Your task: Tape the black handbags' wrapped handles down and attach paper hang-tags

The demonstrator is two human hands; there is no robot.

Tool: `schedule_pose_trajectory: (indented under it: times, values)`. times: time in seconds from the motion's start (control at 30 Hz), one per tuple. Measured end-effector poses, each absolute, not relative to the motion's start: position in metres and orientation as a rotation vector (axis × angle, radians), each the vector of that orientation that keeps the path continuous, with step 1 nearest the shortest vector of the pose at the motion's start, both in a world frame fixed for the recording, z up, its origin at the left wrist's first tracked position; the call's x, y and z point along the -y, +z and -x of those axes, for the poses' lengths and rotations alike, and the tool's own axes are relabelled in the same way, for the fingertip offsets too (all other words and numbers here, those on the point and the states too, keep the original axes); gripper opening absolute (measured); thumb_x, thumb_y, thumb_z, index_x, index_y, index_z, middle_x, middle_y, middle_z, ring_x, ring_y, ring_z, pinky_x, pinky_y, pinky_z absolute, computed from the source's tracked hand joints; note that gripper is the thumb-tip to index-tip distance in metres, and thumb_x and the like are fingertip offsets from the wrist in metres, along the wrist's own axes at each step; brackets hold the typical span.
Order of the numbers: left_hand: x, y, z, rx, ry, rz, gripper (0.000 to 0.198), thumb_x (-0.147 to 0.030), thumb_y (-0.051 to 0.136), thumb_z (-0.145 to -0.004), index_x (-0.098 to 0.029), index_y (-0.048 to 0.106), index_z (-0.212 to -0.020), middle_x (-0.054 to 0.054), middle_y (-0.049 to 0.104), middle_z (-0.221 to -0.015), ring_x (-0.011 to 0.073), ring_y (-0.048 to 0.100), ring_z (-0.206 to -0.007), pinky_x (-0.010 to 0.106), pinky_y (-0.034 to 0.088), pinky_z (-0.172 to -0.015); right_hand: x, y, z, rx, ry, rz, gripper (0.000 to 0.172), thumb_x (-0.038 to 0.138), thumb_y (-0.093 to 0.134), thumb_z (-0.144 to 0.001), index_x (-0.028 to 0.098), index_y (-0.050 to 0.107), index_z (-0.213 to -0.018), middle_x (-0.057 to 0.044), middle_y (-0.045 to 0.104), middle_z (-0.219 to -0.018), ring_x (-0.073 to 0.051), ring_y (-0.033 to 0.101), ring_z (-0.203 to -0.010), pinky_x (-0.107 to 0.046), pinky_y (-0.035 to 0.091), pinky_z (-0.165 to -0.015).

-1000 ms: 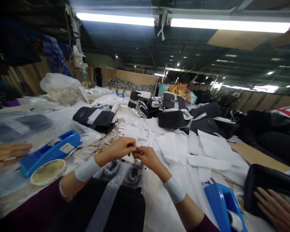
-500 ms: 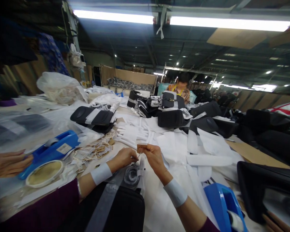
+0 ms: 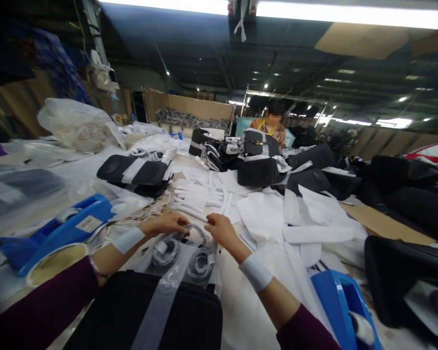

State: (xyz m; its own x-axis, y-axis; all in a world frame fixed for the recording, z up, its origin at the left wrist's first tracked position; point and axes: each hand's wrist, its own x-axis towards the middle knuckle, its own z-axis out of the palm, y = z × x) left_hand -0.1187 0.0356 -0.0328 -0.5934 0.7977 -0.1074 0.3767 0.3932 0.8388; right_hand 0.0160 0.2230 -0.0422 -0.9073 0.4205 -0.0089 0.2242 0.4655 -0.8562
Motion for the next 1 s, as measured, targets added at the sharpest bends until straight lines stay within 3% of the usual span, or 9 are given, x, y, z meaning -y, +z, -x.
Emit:
schedule_pose_trajectory:
  times: [0.07, 0.2, 0.33, 0.47, 0.6, 0.8, 1.0]
  values:
    - [-0.043, -0.037, 0.116, -2.072, 1.022, -1.018, 0.008, -0.015, 0.069, -0.053, -0.013, 0.069, -0.060, 0.003, 0.068, -0.058, 0.0182, 0.063, -0.060, 0.025, 0.046, -0.059, -0.206, -0.041, 0.004, 2.618, 1.484, 0.513, 0.032, 0.012, 0.077, -0.063, 0.019, 0.066, -0.093, -0.004, 0.070, -0.085, -0.020, 0.065, -0.083, -0.030, 0.047, -0.078]
    - [-0.050, -0.038, 0.114, -2.067, 1.016, -1.013, 0.014, -0.015, 0.064, -0.055, -0.013, 0.066, -0.069, 0.002, 0.067, -0.059, 0.0170, 0.062, -0.058, 0.025, 0.045, -0.057, -0.192, -0.035, 0.030, 2.760, 1.681, 0.513, 0.043, 0.006, 0.072, -0.067, 0.015, 0.056, -0.106, 0.001, 0.065, -0.065, -0.015, 0.063, -0.059, -0.024, 0.046, -0.057]
    - [-0.045, -0.033, 0.112, -2.189, 1.105, -1.023, 0.018, -0.017, 0.064, -0.058, -0.016, 0.057, -0.075, 0.000, 0.065, -0.063, 0.0175, 0.062, -0.063, 0.026, 0.047, -0.059, -0.195, -0.024, 0.040, 2.812, 1.921, 0.525, 0.052, 0.010, 0.073, -0.069, 0.017, 0.048, -0.114, 0.001, 0.067, -0.065, -0.015, 0.063, -0.053, -0.024, 0.050, -0.053]
    - [-0.025, -0.012, 0.101, -2.350, 1.243, -1.083, 0.014, -0.016, 0.056, -0.067, -0.017, 0.055, -0.081, 0.003, 0.065, -0.082, 0.0184, 0.061, -0.082, 0.028, 0.047, -0.074, -0.195, -0.010, 0.039, 2.737, 2.390, 0.420, 0.059, 0.013, 0.071, -0.071, 0.020, 0.045, -0.123, 0.002, 0.065, -0.062, -0.011, 0.055, -0.044, -0.023, 0.049, -0.048]
    - [0.017, 0.028, 0.064, -2.462, 1.344, -1.181, 0.015, -0.022, 0.050, -0.076, -0.018, 0.059, -0.087, 0.004, 0.066, -0.090, 0.0187, 0.061, -0.085, 0.030, 0.047, -0.078, -0.185, 0.020, 0.022, 2.542, 2.594, 0.138, 0.050, 0.006, 0.063, -0.072, 0.019, 0.055, -0.119, 0.003, 0.064, -0.063, -0.009, 0.055, -0.045, -0.018, 0.047, -0.046]
    - [0.092, 0.088, -0.018, -2.404, 1.212, -1.401, 0.025, -0.035, 0.047, -0.086, -0.020, 0.066, -0.094, 0.003, 0.070, -0.093, 0.0203, 0.064, -0.089, 0.031, 0.048, -0.082, -0.147, 0.113, -0.041, 2.485, 2.635, 0.054, 0.015, 0.008, 0.061, -0.081, 0.007, 0.066, -0.094, -0.001, 0.064, -0.062, -0.009, 0.060, -0.053, -0.019, 0.053, -0.054]
    - [0.147, 0.131, -0.075, -2.494, 1.471, -1.535, 0.032, -0.047, 0.054, -0.086, -0.024, 0.065, -0.105, 0.003, 0.067, -0.113, 0.0217, 0.063, -0.101, 0.030, 0.050, -0.090, -0.087, 0.209, -0.126, 2.416, 2.532, 0.036, 0.020, 0.004, 0.045, -0.091, 0.004, 0.062, -0.102, -0.005, 0.064, -0.070, -0.011, 0.061, -0.057, -0.022, 0.055, -0.057]
